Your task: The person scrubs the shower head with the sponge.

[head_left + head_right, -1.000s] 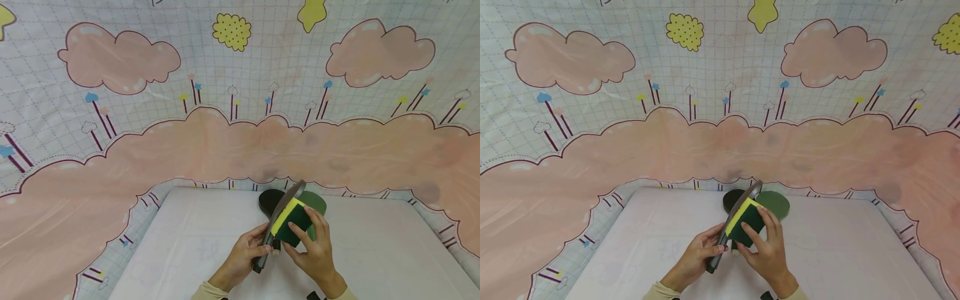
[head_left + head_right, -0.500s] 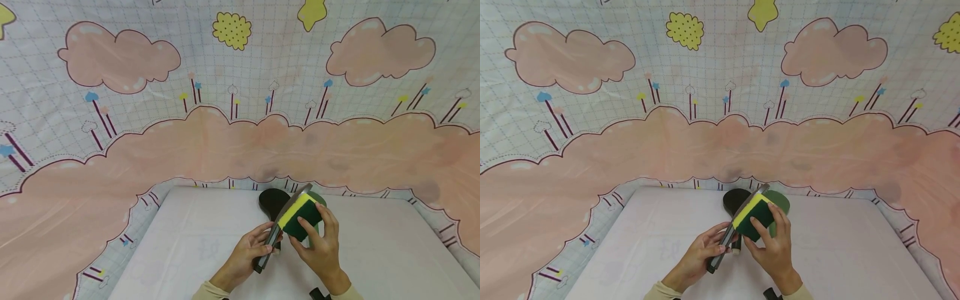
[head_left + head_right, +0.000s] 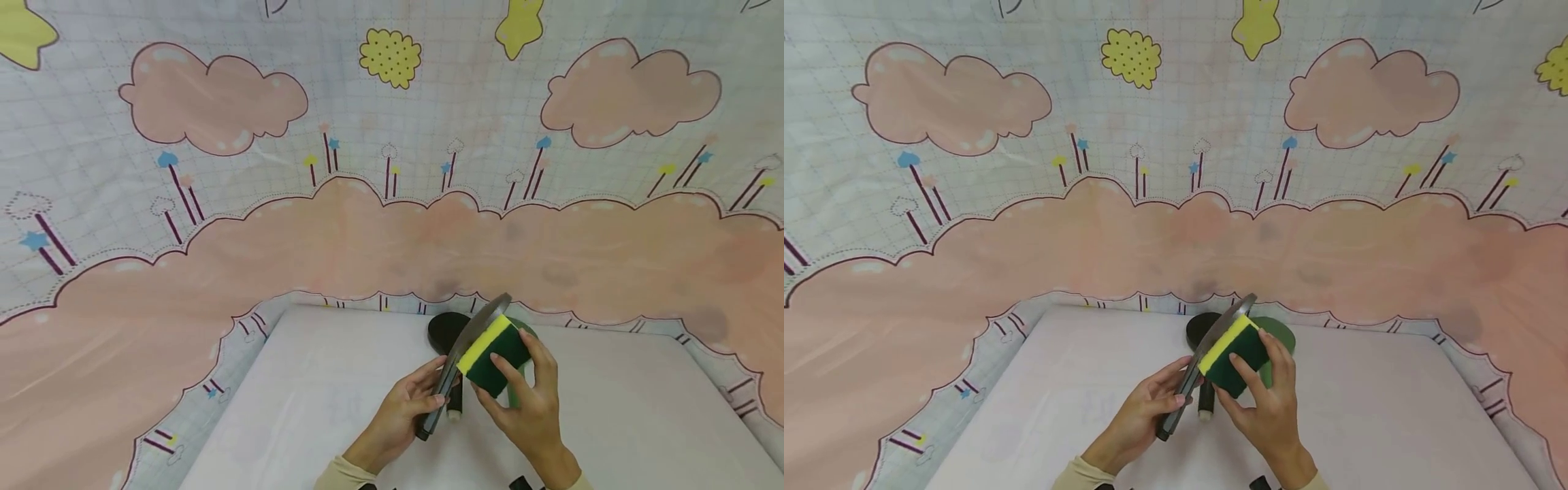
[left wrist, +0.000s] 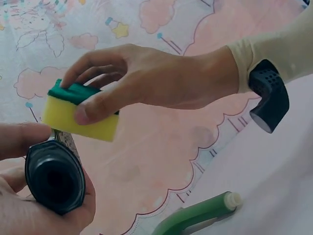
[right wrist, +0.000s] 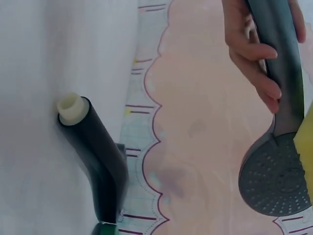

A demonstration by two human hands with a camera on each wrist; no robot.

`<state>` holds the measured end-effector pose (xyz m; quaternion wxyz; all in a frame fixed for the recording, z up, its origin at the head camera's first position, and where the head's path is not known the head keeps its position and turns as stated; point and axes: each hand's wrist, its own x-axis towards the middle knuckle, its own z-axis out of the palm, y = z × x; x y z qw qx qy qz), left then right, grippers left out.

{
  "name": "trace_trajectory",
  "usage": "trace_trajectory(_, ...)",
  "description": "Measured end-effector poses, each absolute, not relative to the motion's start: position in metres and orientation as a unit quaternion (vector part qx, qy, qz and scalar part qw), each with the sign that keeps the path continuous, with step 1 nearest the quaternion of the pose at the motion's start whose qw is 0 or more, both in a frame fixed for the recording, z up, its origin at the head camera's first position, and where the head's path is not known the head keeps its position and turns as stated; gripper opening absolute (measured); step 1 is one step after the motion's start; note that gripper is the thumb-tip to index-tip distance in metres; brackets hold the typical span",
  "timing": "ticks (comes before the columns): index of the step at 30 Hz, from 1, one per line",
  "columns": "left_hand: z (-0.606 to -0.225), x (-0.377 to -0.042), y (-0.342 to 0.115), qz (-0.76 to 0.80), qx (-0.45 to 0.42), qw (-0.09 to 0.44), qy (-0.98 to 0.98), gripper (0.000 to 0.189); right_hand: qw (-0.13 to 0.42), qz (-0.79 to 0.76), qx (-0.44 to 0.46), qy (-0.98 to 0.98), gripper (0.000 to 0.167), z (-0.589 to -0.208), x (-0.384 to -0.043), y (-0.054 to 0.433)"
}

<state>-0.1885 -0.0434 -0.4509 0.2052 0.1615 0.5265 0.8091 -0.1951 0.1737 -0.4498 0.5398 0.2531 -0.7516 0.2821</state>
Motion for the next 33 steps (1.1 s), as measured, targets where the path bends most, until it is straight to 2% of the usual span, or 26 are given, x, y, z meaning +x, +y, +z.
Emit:
trace_trajectory(10,-0.443,-0.188,-0.038,0.816,0.179,0.212,0.507,0.065,0.524,0.311,0.247,-0.753,0.057,-0.454,-0.188,0.178)
trace_trajectory(22,-0.43,-0.194,-0.033,0.823,0.195,0.231,0.481,0.062,0.516,0.327,0.263,-0.747,0.056,-0.437,-0.193,0.172)
trace_trajectory(33,-0.43,-0.198,-0.03,0.851,0.177,0.235,0.434,0.059,0.469,0.322,0.292,-0.769,0.052,-0.433,-0.19,0.173)
